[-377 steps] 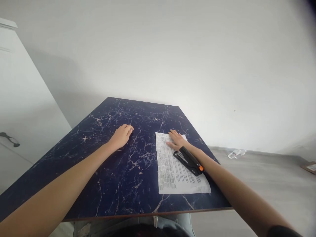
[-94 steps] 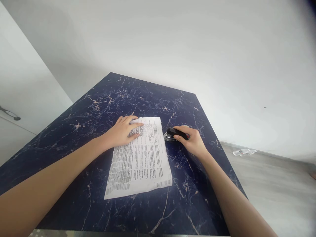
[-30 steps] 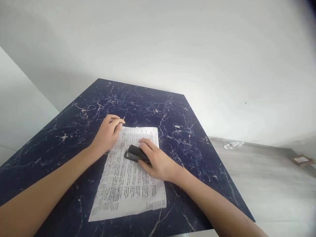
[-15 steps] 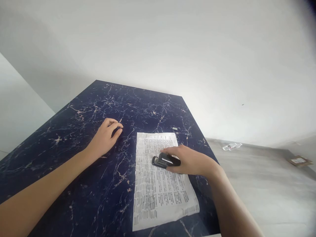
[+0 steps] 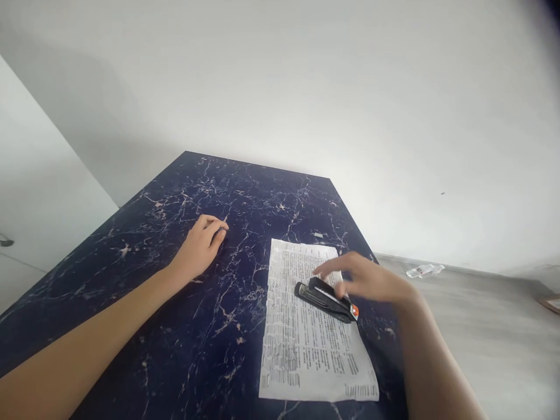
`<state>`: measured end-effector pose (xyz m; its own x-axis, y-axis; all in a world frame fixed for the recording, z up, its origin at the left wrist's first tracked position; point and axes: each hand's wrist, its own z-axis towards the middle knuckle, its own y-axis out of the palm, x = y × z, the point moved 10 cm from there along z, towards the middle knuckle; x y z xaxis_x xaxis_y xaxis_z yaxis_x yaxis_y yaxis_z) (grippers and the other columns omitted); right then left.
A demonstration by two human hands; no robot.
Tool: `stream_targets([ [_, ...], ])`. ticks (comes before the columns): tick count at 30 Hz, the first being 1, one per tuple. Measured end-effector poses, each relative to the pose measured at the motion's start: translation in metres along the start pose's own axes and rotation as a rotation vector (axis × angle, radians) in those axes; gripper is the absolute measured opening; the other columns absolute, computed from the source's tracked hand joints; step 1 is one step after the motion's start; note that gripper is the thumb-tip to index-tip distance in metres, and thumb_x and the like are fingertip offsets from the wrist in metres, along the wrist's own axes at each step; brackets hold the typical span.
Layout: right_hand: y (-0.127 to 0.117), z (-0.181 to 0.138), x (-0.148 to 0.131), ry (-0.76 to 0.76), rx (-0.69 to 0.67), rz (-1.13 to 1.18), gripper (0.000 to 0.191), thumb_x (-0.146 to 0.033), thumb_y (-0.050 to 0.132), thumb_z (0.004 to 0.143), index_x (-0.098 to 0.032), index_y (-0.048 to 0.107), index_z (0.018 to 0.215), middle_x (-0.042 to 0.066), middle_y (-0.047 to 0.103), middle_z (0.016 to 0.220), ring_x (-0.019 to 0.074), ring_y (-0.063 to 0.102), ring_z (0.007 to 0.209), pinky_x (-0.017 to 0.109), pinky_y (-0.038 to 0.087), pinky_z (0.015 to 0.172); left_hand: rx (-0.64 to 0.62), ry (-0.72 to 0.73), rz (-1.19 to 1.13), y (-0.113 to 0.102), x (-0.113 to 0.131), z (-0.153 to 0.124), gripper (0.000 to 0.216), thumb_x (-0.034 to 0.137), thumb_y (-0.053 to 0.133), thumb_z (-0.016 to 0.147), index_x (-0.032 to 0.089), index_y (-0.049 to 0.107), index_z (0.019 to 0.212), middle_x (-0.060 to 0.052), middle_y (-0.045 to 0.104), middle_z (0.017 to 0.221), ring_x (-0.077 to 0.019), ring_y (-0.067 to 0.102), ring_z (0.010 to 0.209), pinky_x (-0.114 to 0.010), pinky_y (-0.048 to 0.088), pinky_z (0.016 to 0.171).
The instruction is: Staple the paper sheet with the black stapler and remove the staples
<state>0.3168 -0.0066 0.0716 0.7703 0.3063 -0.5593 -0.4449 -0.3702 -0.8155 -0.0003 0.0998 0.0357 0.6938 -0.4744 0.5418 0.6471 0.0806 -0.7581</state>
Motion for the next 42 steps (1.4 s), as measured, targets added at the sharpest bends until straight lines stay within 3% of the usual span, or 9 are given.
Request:
stream_targets([
  [4, -0.027, 0.015, 0.044, 0.138, 0.432, -0.164, 0.062, -0.067, 0.037, 0.102, -0.025, 0.066, 0.138, 0.012, 0.059, 0.149, 0.0357, 0.055, 0.139, 0.057, 0.047, 0.113, 0.031, 0.035, 0.000, -0.001, 0.005, 0.000, 0.026, 0.031, 0.042, 0.105, 0.023, 0.066, 0.111, -0.009, 0.054, 0.122, -0.0264, 0.061, 0.112, -0.050, 0.046, 0.108],
  [7, 0.014, 0.042, 0.070, 0.221, 0.289, -0.340, 0.087, -0.076, 0.039, 0.097, -0.022, 0.028, 0.165, 0.012, 0.018, 0.172, 0.0387, 0.019, 0.158, 0.061, 0.026, 0.126, 0.063, 0.052, -0.019, -0.002, 0.008, -0.002, 0.024, 0.026, 0.043, 0.105, 0.023, 0.066, 0.109, -0.009, 0.055, 0.119, -0.0244, 0.062, 0.110, -0.047, 0.046, 0.108],
  [11, 0.057, 0.074, 0.071, 0.181, 0.225, -0.488, 0.091, -0.077, 0.024, 0.099, -0.023, 0.000, 0.168, 0.010, -0.003, 0.173, 0.0389, 0.002, 0.159, 0.067, 0.006, 0.126, 0.127, 0.018, -0.085, -0.012, -0.007, 0.004, 0.026, 0.021, 0.041, 0.105, 0.023, 0.067, 0.108, -0.008, 0.055, 0.117, -0.0218, 0.062, 0.107, -0.041, 0.047, 0.106],
  [21, 0.097, 0.203, -0.042, -0.015, 0.164, -0.408, 0.091, -0.077, 0.021, 0.100, -0.016, 0.019, 0.167, 0.019, 0.001, 0.173, 0.0396, 0.001, 0.160, 0.071, 0.002, 0.123, 0.613, -0.481, -0.077, -0.104, -0.134, -0.014, 0.029, 0.011, 0.040, 0.098, 0.021, 0.067, 0.092, -0.009, 0.062, 0.099, -0.0271, 0.057, 0.107, -0.043, 0.045, 0.096],
  [28, 0.137, 0.272, -0.146, -0.220, 0.110, -0.339, 0.090, -0.074, 0.018, 0.101, -0.012, 0.015, 0.167, 0.015, -0.001, 0.174, 0.0386, -0.003, 0.160, 0.073, -0.003, 0.122, 0.754, -0.615, -0.044, -0.123, -0.167, -0.033, 0.028, 0.007, 0.041, 0.088, 0.022, 0.065, 0.094, -0.008, 0.057, 0.097, -0.0270, 0.056, 0.101, -0.043, 0.046, 0.089],
  [32, 0.144, 0.258, -0.173, -0.487, 0.078, -0.326, 0.068, -0.057, 0.019, 0.108, -0.024, 0.015, 0.167, 0.004, 0.004, 0.175, 0.0298, -0.002, 0.162, 0.064, 0.000, 0.127, 0.755, -0.612, -0.058, -0.120, -0.169, -0.032, 0.031, 0.008, 0.037, 0.091, 0.021, 0.065, 0.091, -0.010, 0.057, 0.102, -0.0266, 0.057, 0.101, -0.044, 0.046, 0.091],
  [36, 0.144, 0.224, -0.151, -0.535, -0.045, -0.308, 0.058, -0.046, 0.021, 0.111, -0.027, 0.024, 0.166, 0.001, 0.021, 0.172, 0.0235, 0.013, 0.161, 0.056, 0.007, 0.130, 0.758, -0.551, -0.047, -0.122, -0.155, -0.029, 0.031, 0.008, 0.038, 0.092, 0.020, 0.066, 0.089, -0.010, 0.057, 0.100, -0.0270, 0.057, 0.103, -0.044, 0.045, 0.097],
  [39, 0.129, 0.197, -0.119, -0.447, -0.007, -0.287, 0.058, -0.044, 0.024, 0.110, -0.025, 0.026, 0.165, 0.003, 0.021, 0.172, 0.0248, 0.016, 0.160, 0.057, 0.009, 0.129, 0.672, -0.365, -0.035, -0.113, -0.116, -0.015, 0.031, 0.007, 0.040, 0.091, 0.020, 0.068, 0.087, -0.010, 0.059, 0.097, -0.0266, 0.059, 0.100, -0.044, 0.046, 0.099],
  [42, 0.116, 0.178, -0.093, -0.370, 0.024, -0.258, 0.057, -0.043, 0.027, 0.110, -0.027, 0.029, 0.164, 0.003, 0.025, 0.171, 0.0262, 0.018, 0.160, 0.058, 0.010, 0.129, 0.323, -0.019, -0.110, -0.073, -0.049, 0.005, 0.038, 0.002, 0.039, 0.087, 0.021, 0.071, 0.091, -0.008, 0.064, 0.102, -0.0237, 0.062, 0.100, -0.041, 0.049, 0.097],
])
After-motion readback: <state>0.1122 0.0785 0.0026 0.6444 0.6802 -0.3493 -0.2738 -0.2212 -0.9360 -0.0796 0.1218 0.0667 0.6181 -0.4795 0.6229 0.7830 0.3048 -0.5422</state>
